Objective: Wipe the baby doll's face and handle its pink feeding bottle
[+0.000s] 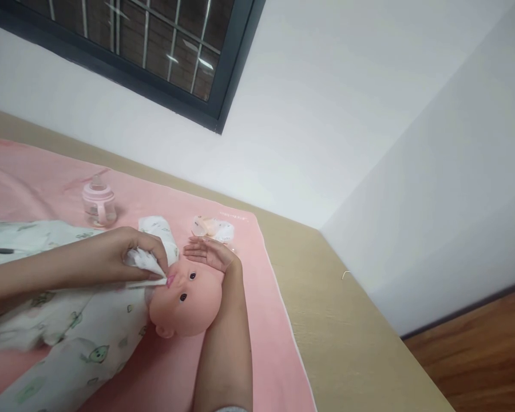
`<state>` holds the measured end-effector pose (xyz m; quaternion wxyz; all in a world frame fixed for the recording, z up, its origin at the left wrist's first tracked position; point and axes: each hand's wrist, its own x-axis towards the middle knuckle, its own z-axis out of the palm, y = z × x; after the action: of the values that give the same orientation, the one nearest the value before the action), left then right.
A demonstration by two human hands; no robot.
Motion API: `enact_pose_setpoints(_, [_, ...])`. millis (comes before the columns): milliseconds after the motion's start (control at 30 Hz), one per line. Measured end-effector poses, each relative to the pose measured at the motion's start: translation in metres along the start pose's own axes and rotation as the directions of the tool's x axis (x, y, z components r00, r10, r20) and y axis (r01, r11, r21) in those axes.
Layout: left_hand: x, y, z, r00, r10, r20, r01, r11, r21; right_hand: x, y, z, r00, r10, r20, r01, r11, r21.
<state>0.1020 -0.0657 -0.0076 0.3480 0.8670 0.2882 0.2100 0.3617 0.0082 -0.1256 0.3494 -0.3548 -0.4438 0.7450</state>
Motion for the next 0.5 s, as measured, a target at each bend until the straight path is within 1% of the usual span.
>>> enact_pose_setpoints(67, [0.000, -0.002, 0.001, 0.999, 0.006, 0.039, -0.006, 1.000, -0.002, 0.002, 0.000, -0.002, 1.000, 0.000, 0.018, 0.000, 1.000, 0.011])
enact_pose_setpoints(167, [0.001, -0.005, 0.006, 0.999, 0.007, 0.051, -0.008, 1.000, 0.029, 0.004, 0.002, -0.005, 1.000, -0.006, 0.022, 0.006, 1.000, 0.010])
enact_pose_setpoints(300, [0.002, -0.004, 0.012, 0.999, 0.019, 0.049, -0.022, 0.998, 0.055, 0.005, 0.003, -0.005, 1.000, -0.004, -0.003, 0.004, 1.000, -0.001])
enact_pose_setpoints(500, [0.002, -0.005, 0.011, 0.996, 0.086, 0.029, -0.088, 0.994, 0.072, -0.001, 0.001, 0.002, 0.999, -0.031, -0.024, 0.031, 0.999, -0.029])
